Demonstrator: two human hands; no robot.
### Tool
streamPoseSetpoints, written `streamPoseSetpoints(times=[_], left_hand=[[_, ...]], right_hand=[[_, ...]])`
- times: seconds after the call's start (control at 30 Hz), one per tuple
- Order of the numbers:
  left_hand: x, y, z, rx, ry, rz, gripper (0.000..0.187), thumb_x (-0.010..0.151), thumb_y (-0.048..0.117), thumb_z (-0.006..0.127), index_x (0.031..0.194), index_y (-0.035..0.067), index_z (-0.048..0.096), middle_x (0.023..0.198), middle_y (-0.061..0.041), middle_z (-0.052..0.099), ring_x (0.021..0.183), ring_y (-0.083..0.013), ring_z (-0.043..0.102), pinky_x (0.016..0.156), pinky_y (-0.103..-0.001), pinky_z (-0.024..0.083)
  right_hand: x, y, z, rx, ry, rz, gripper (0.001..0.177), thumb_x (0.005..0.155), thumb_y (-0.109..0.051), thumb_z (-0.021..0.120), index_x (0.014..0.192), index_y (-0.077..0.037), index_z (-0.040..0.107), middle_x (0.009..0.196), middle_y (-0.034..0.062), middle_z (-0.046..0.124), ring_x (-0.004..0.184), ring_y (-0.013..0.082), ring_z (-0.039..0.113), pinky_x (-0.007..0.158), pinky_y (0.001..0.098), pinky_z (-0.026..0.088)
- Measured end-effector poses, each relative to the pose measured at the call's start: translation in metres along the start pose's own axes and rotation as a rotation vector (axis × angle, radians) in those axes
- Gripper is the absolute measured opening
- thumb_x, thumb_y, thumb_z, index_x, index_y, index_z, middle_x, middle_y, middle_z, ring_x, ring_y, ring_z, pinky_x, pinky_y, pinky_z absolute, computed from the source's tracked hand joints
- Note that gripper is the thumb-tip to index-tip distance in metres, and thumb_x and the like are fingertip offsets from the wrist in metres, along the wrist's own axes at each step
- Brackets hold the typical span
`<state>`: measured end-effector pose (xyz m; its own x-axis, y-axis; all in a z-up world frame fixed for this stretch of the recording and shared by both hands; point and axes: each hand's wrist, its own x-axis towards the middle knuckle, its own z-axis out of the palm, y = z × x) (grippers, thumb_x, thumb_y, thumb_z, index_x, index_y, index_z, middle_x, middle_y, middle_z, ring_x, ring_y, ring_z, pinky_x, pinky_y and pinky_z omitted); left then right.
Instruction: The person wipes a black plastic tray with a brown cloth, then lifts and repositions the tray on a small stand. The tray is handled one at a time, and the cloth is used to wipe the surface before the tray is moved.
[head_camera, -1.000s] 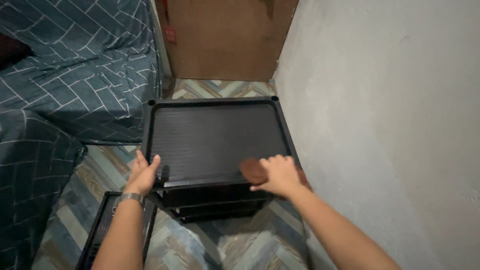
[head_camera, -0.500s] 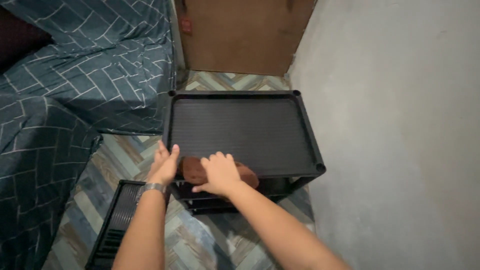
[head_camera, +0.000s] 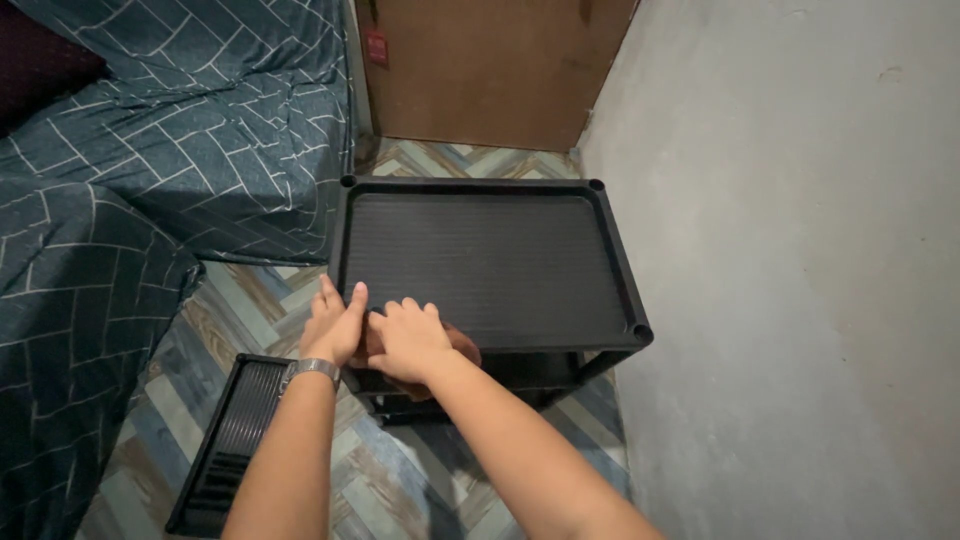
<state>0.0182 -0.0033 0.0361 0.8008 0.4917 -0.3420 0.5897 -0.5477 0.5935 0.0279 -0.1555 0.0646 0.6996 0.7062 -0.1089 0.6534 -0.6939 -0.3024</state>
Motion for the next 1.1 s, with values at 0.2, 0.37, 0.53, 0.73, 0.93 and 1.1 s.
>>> streamPoseSetpoints(times=[0.2, 0.37, 0.53, 0.73, 0.93, 1.1], left_hand=[[0.003, -0.001, 0.012, 0.153, 0.081, 0.008, 0.092, 0.095, 0.072, 0.032, 0.166, 0.019, 0.009, 0.169, -0.011, 0.026, 0.136, -0.0464, 0.049, 0.113, -0.051, 0.04], [0.007, -0.007, 0.015, 0.186, 0.106, 0.047, 0.094, 0.096, 0.071, 0.033, 0.167, 0.016, 0.007, 0.168, -0.015, 0.026, 0.134, -0.048, 0.05, 0.112, -0.052, 0.041], [0.01, -0.011, 0.016, 0.191, 0.126, 0.069, 0.095, 0.096, 0.071, 0.035, 0.166, 0.015, 0.005, 0.168, -0.018, 0.024, 0.136, -0.0471, 0.048, 0.111, -0.052, 0.041], [0.01, -0.011, 0.016, 0.222, 0.119, 0.053, 0.094, 0.097, 0.07, 0.036, 0.167, 0.016, 0.004, 0.168, -0.017, 0.024, 0.138, -0.0472, 0.046, 0.113, -0.052, 0.039], [0.007, -0.007, 0.013, 0.212, 0.102, 0.037, 0.093, 0.096, 0.069, 0.036, 0.167, 0.016, 0.004, 0.169, -0.016, 0.023, 0.138, -0.0459, 0.047, 0.113, -0.051, 0.04], [0.002, -0.005, 0.011, 0.203, 0.112, 0.054, 0.093, 0.097, 0.069, 0.035, 0.166, 0.015, 0.005, 0.168, -0.015, 0.023, 0.14, -0.045, 0.045, 0.112, -0.052, 0.039]], right_hand=[[-0.012, 0.027, -0.003, -0.015, 0.009, 0.034, 0.062, 0.082, -0.063, 0.068, 0.124, -0.017, 0.065, 0.121, 0.01, 0.064, 0.117, 0.0308, 0.055, 0.093, 0.0512, 0.041], [-0.05, 0.076, -0.014, -0.064, 0.061, 0.036, 0.07, 0.08, -0.072, 0.064, 0.122, -0.017, 0.067, 0.113, 0.0108, 0.064, 0.111, 0.0325, 0.057, 0.086, 0.05, 0.042], [-0.089, 0.125, -0.027, -0.096, 0.054, 0.063, 0.069, 0.08, -0.073, 0.064, 0.12, -0.017, 0.067, 0.111, 0.0094, 0.064, 0.11, 0.0319, 0.057, 0.085, 0.0487, 0.043], [-0.129, 0.183, -0.036, -0.127, 0.09, 0.128, 0.073, 0.081, -0.075, 0.06, 0.122, -0.015, 0.068, 0.111, 0.0097, 0.063, 0.109, 0.0323, 0.057, 0.083, 0.0481, 0.043], [-0.172, 0.223, -0.06, -0.108, 0.095, 0.197, 0.079, 0.08, -0.08, 0.052, 0.121, -0.014, 0.069, 0.104, 0.0092, 0.065, 0.105, 0.029, 0.057, 0.092, 0.0445, 0.038], [-0.174, 0.222, -0.062, -0.105, 0.082, 0.237, 0.073, 0.088, -0.075, 0.043, 0.117, -0.014, 0.069, 0.101, 0.0083, 0.066, 0.102, 0.0276, 0.058, 0.093, 0.0435, 0.035]])
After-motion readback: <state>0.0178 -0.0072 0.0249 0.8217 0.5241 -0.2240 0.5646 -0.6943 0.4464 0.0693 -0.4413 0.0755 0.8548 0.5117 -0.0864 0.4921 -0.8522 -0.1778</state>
